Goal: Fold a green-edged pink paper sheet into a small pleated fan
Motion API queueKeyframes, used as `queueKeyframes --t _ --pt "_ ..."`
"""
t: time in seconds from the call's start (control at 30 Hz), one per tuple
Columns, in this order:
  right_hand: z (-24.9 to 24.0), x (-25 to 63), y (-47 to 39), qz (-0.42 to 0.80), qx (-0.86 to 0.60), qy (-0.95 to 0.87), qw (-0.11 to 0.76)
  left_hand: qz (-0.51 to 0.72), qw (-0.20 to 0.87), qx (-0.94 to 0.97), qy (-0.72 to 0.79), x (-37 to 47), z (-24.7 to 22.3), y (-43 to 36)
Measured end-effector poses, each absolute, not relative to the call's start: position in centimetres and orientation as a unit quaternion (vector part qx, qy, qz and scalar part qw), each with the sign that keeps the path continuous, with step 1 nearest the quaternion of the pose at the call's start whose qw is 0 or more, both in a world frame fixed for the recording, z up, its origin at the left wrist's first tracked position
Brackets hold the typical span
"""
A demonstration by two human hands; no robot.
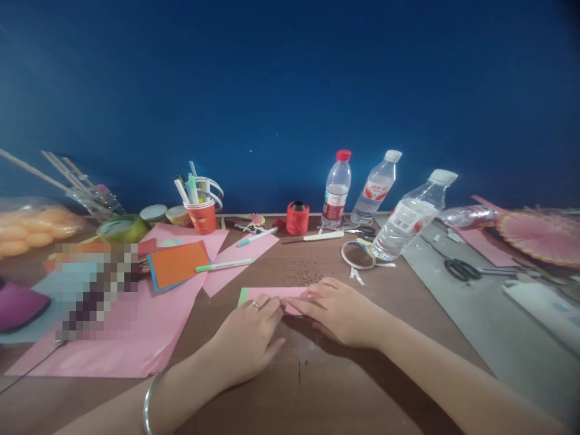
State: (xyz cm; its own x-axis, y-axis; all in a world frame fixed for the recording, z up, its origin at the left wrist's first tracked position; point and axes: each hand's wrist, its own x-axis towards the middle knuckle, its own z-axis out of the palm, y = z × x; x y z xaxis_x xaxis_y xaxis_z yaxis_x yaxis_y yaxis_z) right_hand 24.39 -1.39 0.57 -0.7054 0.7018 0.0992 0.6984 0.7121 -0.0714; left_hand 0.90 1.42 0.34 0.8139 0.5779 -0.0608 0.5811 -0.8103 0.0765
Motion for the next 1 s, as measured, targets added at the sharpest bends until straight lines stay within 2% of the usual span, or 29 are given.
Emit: queueKeyframes --t 0.23,0.5,0.77,1.0 --pt "0.2 23.8 -1.4 0.012 -0.395 -0.917 0.055 -0.017 0.03 0.952 0.303 0.7 -0.4 2.4" --pt "-0.5 24.4 -1.1 0.055 -0.417 -0.903 0.083 0.012 0.062 0.958 0.279 -0.5 -0.8 3.3" --pt "-0.9 24.9 -1.0 0.064 -0.379 -0.92 0.081 -0.033 -0.058 0.969 0.239 -0.5 -0.8 2.1" --pt "-0.6 25.0 -0.9 0.072 -0.369 -0.924 0.064 -0.027 -0.062 0.976 0.207 -0.2 -0.5 1.7"
